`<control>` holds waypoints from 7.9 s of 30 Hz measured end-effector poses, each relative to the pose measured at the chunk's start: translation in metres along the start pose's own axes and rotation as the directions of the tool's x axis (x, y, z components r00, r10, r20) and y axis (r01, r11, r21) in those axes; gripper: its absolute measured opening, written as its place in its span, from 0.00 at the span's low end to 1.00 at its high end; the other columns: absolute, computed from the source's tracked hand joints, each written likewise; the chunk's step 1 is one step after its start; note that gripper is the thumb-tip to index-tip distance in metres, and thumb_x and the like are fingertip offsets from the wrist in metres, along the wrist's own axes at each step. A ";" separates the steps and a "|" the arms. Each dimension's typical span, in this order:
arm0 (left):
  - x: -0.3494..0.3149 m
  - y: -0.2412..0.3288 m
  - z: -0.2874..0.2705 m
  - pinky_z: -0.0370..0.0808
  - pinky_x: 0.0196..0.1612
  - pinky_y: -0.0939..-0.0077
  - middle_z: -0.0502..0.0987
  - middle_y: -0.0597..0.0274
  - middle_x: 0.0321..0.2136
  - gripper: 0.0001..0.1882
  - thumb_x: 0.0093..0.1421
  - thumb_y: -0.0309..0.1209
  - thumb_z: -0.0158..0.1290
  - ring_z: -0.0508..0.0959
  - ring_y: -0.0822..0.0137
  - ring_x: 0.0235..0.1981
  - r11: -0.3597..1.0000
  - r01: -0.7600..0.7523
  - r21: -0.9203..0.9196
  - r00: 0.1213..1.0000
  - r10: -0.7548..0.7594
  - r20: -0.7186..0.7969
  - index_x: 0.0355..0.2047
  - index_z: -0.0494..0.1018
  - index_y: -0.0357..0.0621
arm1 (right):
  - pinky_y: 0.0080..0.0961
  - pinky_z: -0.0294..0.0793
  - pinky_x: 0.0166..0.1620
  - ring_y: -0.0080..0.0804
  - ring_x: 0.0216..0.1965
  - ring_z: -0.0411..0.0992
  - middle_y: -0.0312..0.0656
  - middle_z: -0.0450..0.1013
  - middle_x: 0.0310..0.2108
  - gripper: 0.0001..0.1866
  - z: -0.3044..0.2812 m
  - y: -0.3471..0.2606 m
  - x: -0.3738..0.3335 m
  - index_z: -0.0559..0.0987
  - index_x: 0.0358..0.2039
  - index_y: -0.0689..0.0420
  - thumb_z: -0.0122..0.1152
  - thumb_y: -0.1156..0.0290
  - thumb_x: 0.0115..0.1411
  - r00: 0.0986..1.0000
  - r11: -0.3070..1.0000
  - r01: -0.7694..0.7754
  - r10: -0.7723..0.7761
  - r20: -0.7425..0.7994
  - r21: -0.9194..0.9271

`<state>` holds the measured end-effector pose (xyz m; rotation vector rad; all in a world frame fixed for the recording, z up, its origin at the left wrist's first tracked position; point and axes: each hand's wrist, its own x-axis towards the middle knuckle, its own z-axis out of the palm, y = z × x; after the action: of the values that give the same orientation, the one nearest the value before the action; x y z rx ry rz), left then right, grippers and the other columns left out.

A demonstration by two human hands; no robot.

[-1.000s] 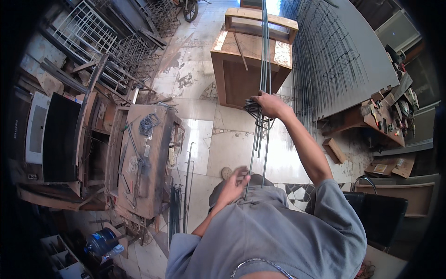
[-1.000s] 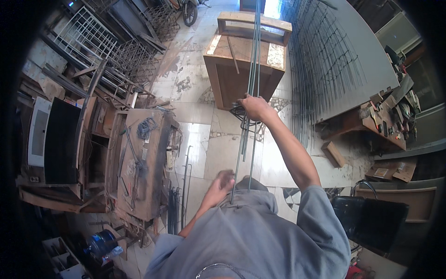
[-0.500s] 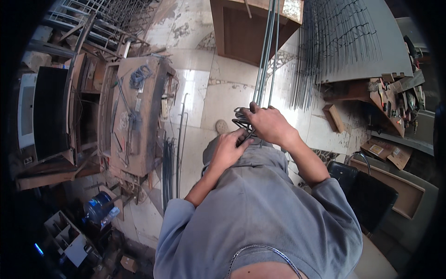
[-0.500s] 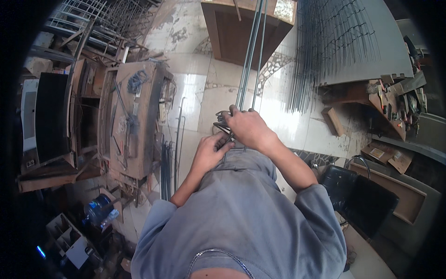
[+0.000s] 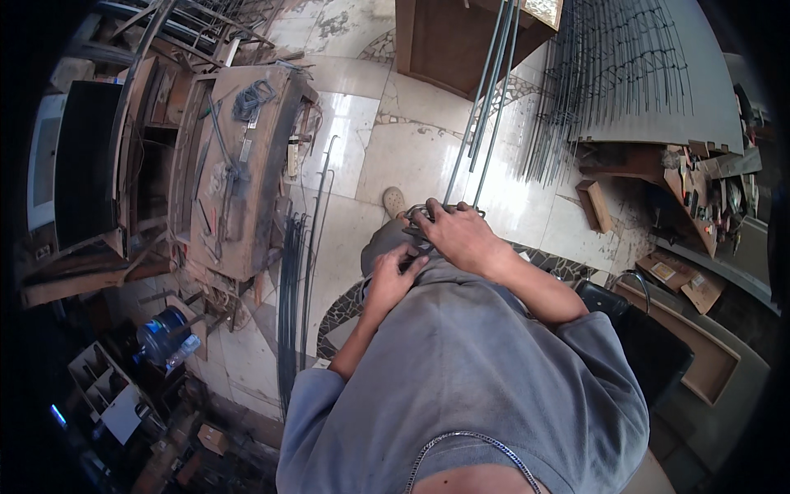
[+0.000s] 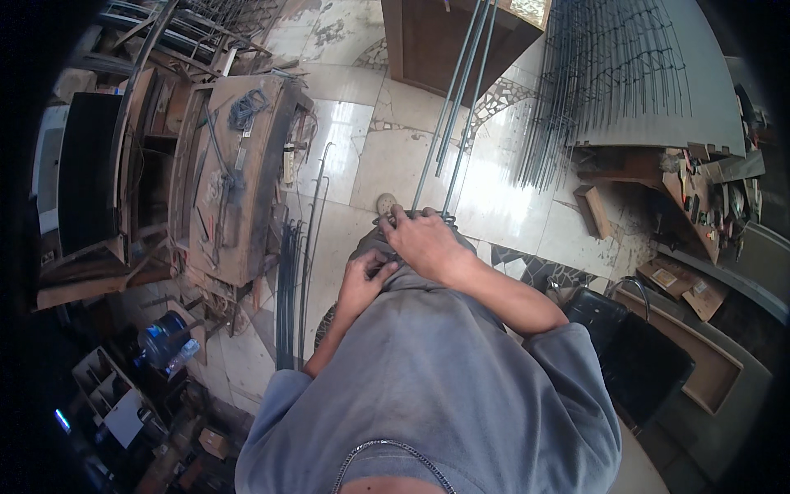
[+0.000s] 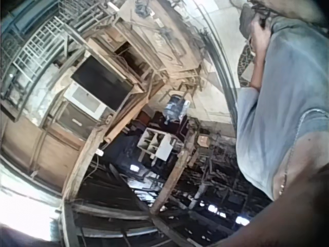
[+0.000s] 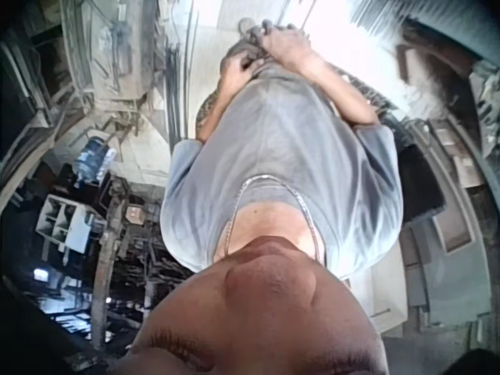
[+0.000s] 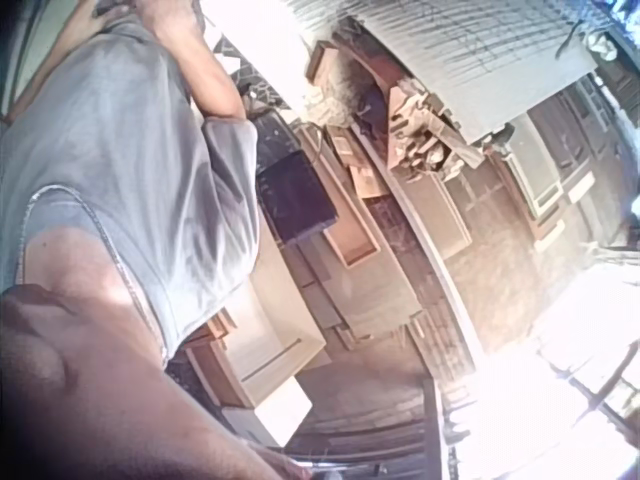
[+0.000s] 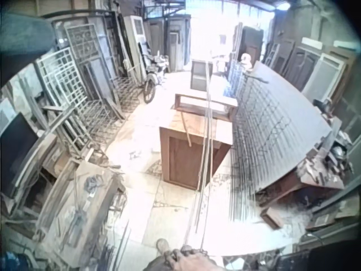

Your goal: The person organizes several metal stirrups and slides them onto long metal bars to create a reinforcement structure.

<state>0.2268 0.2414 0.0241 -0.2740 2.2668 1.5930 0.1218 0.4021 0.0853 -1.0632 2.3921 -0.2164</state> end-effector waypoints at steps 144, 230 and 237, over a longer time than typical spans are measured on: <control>0.309 0.088 -0.001 0.70 0.39 0.78 0.77 0.68 0.29 0.19 0.51 0.37 0.68 0.74 0.75 0.32 0.951 -0.072 -0.301 0.832 0.224 0.508 0.38 0.77 0.39 | 0.17 0.45 0.15 0.13 0.12 0.47 0.22 0.54 0.13 0.18 0.051 0.080 -0.005 0.69 0.24 0.49 0.49 0.54 0.69 0.562 -0.519 0.389 0.788 0.250 0.761; 0.121 0.032 0.033 0.72 0.24 0.78 0.75 0.64 0.23 0.18 0.68 0.45 0.49 0.73 0.74 0.20 0.677 0.302 -0.671 0.952 -0.177 0.249 0.38 0.73 0.40 | 0.25 0.75 0.34 0.29 0.27 0.75 0.39 0.73 0.29 0.27 0.077 0.114 -0.026 0.73 0.42 0.61 0.40 0.48 0.71 0.722 -0.350 0.169 0.681 0.126 0.921; 0.097 0.047 0.055 0.76 0.40 0.73 0.79 0.57 0.34 0.20 0.68 0.43 0.49 0.78 0.68 0.31 0.877 0.083 -0.474 0.980 -0.158 -0.120 0.48 0.73 0.38 | 0.30 0.77 0.39 0.34 0.36 0.77 0.45 0.75 0.36 0.26 0.087 0.160 -0.060 0.73 0.46 0.62 0.44 0.48 0.70 0.888 -0.289 0.067 0.453 0.075 0.955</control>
<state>0.1304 0.3138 0.0102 -0.6709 1.8865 2.0953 0.0965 0.5597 -0.0200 0.3608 1.4447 -1.9944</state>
